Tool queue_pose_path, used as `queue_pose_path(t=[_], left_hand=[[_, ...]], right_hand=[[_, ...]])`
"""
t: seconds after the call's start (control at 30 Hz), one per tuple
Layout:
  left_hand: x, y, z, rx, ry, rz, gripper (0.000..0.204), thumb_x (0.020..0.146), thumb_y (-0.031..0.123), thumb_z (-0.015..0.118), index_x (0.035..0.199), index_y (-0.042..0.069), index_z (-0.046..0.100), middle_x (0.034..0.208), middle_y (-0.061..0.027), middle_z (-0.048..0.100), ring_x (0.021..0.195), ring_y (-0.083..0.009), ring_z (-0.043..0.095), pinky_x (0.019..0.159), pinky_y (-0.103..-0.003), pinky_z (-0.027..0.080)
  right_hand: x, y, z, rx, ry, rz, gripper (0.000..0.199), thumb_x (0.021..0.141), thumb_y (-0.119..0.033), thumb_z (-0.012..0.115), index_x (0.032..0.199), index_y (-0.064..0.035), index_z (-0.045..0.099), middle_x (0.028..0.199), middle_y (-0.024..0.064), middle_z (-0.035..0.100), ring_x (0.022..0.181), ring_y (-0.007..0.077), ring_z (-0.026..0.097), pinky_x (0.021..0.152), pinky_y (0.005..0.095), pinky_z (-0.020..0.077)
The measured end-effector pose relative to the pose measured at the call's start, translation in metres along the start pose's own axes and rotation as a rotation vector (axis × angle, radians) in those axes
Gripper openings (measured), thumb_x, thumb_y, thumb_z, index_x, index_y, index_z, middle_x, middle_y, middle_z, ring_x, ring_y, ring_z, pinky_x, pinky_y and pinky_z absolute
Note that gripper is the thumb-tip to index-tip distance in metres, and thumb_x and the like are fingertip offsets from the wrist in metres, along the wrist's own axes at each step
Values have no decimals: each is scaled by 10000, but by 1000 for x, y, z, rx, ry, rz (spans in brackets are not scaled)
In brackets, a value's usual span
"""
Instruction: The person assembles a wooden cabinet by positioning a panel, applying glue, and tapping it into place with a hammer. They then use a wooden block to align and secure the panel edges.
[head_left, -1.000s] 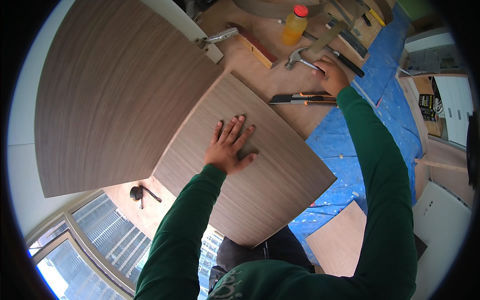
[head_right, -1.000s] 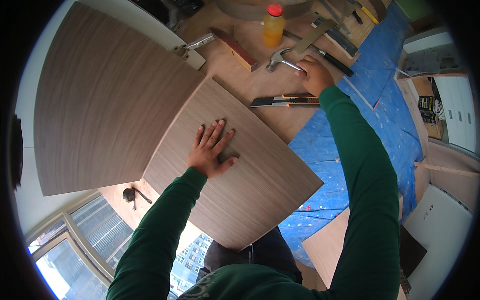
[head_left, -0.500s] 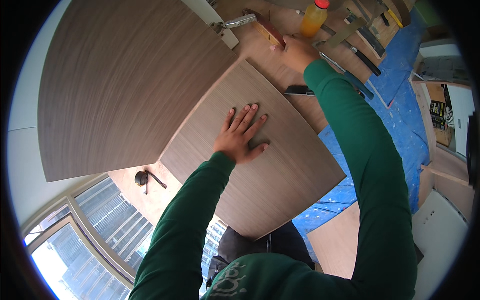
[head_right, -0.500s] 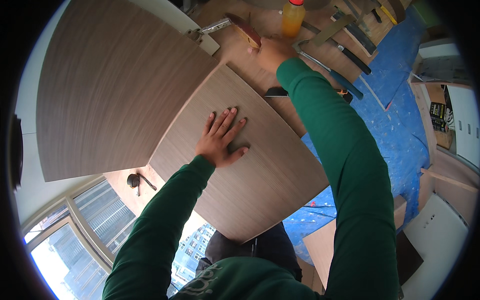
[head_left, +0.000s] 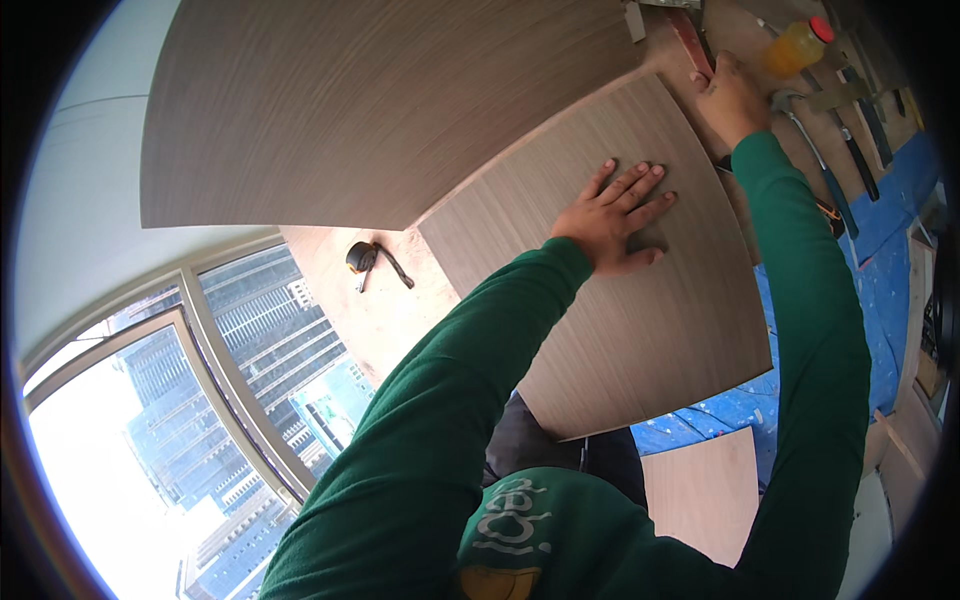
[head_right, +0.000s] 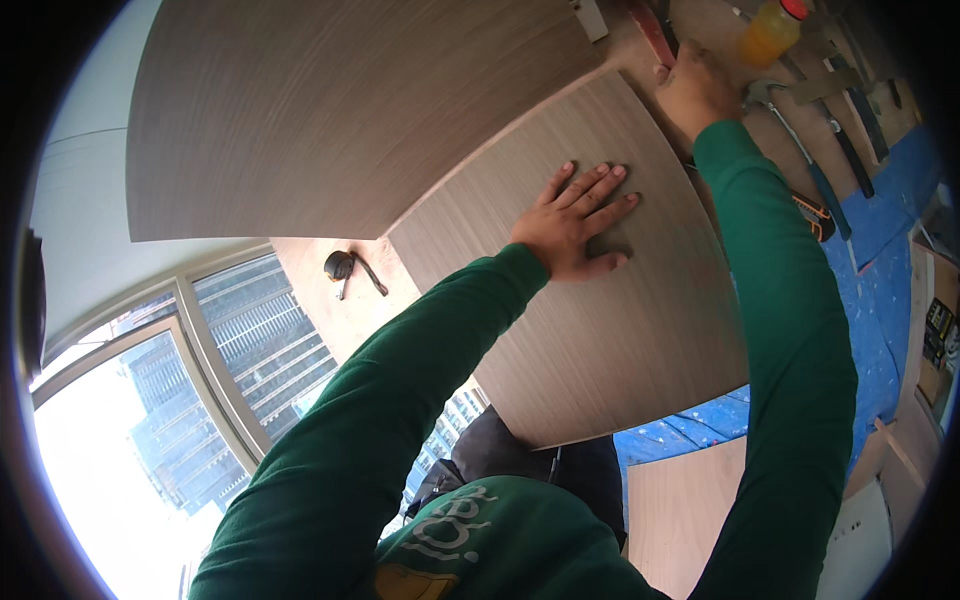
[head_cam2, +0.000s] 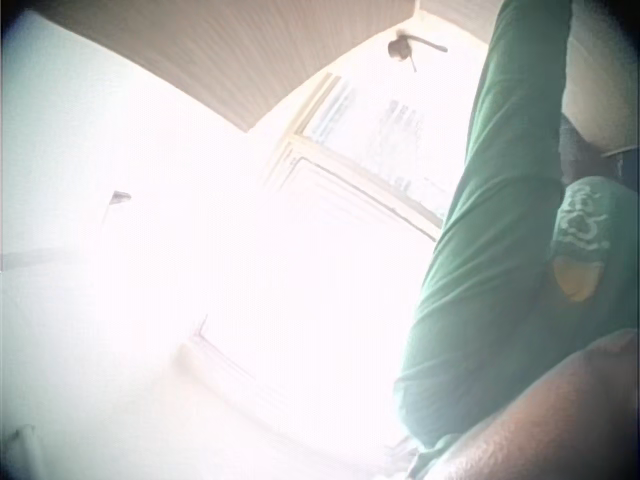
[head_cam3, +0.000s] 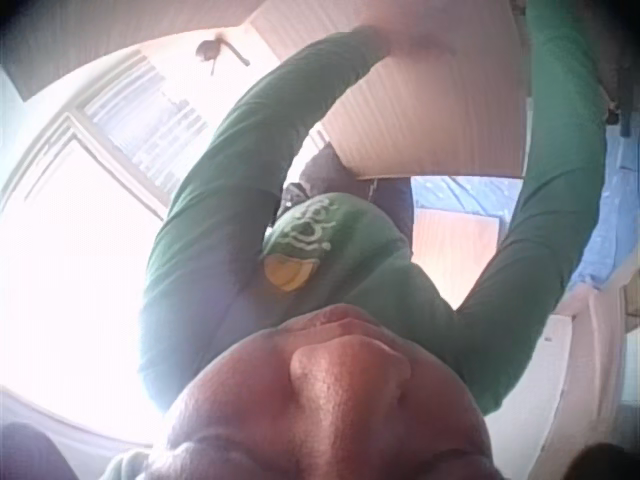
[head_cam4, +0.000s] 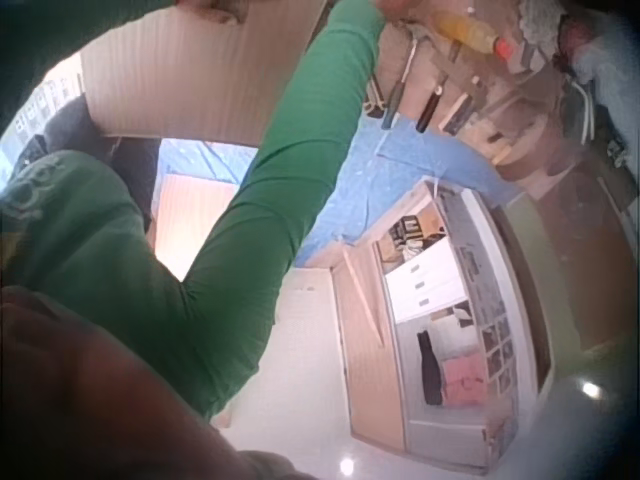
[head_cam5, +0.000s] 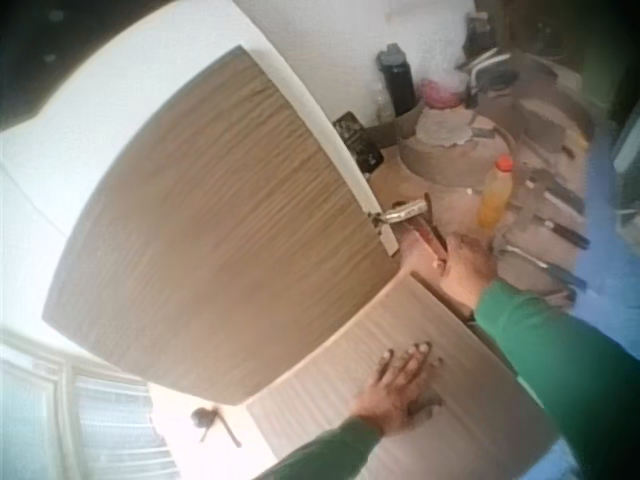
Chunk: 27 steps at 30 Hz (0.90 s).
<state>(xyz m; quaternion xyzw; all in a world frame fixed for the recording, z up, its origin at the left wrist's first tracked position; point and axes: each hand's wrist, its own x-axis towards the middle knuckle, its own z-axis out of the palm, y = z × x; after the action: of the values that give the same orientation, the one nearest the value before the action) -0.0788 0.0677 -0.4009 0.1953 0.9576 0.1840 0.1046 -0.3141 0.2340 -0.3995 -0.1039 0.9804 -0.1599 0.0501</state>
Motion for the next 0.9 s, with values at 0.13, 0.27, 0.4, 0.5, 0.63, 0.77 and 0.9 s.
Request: queue_pose_path(t=[0.13,0.27,0.4,0.5,0.63,0.77,0.9], left_hand=[[-2,-3,2,-16,28,27,806,953,630,561,1637,254,362,1751,-90,213,1622,-258,166,1328,-535,39],[-2,-3,2,-12,45,35,808,953,632,561,1635,246,366,1748,-96,221,1622,-260,166,1327,-538,39],[-3,-4,2,-8,58,45,808,953,630,564,1634,243,369,1748,-96,220,1622,-260,167,1327,-539,41],[-2,-3,3,2,58,42,814,951,635,568,1636,245,365,1749,-92,219,1622,-260,166,1327,-539,41],[-2,-2,2,2,16,14,824,947,644,574,1644,266,348,1752,-75,214,1623,-255,160,1328,-534,42],[0,0,6,50,32,0,827,940,643,592,1646,296,338,1754,-50,210,1623,-241,160,1332,-516,55],[0,3,6,112,23,-13,832,935,643,608,1644,302,338,1756,-36,202,1621,-227,165,1336,-494,61]], right_hand=[[5,3,12,-62,8,-44,477,960,-399,680,1193,15,632,1162,236,702,1116,428,680,969,517,546],[14,15,21,118,-36,-54,552,928,-443,717,1179,42,637,1085,219,721,1049,438,703,935,496,548],[9,21,6,568,-176,97,545,905,-489,746,1124,3,664,915,87,691,839,265,684,749,379,527],[-23,26,-23,935,-338,282,517,920,-503,741,1123,-32,676,877,14,635,738,138,594,655,290,461],[-96,17,-54,1209,-281,366,526,969,-516,705,1188,-39,663,925,23,625,738,105,553,653,262,434],[-190,17,-78,1444,-213,519,605,1031,-591,601,1255,-30,631,987,78,664,803,139,589,723,297,469],[-279,24,-95,1594,-92,554,640,1035,-612,575,1271,-18,607,1044,97,686,876,171,640,787,329,512]])
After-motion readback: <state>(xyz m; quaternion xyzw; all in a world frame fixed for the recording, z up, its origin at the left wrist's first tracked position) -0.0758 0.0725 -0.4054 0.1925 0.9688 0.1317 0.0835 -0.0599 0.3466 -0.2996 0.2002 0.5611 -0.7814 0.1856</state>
